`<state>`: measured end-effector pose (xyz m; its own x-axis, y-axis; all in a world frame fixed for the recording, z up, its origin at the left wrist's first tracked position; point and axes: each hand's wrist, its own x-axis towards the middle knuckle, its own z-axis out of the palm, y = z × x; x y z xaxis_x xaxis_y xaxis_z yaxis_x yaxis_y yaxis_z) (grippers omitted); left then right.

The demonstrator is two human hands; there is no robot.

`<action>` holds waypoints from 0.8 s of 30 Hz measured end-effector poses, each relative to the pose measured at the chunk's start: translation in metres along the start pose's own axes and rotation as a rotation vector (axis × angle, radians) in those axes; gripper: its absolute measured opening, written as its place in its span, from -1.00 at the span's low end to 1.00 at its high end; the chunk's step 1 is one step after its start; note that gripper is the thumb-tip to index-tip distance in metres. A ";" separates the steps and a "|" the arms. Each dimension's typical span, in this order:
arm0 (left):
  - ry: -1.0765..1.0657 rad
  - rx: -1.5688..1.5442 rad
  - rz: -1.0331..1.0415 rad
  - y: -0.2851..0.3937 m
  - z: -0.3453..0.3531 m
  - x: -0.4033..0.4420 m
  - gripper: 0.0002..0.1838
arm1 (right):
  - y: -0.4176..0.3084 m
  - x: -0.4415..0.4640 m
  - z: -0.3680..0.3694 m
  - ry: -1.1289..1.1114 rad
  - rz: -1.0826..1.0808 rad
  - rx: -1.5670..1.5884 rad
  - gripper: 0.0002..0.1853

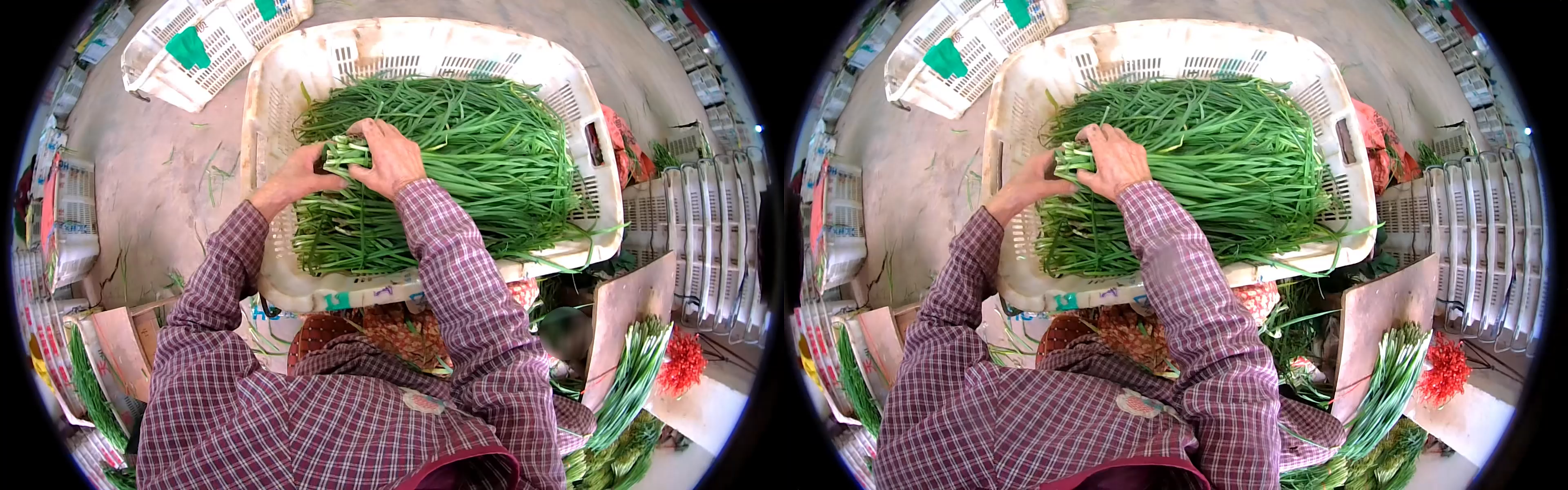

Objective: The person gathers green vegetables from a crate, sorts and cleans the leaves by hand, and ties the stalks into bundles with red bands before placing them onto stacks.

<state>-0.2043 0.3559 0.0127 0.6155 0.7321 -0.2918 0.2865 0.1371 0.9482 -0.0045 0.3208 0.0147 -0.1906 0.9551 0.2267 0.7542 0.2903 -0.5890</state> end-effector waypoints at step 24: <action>0.000 0.284 -0.099 -0.007 -0.003 -0.002 -0.65 | 0.025 0.004 -0.016 0.385 0.482 1.097 -0.57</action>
<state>-0.2098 0.3558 0.0075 0.5740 0.7247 -0.3812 0.5389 0.0162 0.8422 0.0239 0.3310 0.0131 0.2930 0.9520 -0.0886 -0.2579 -0.0105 -0.9661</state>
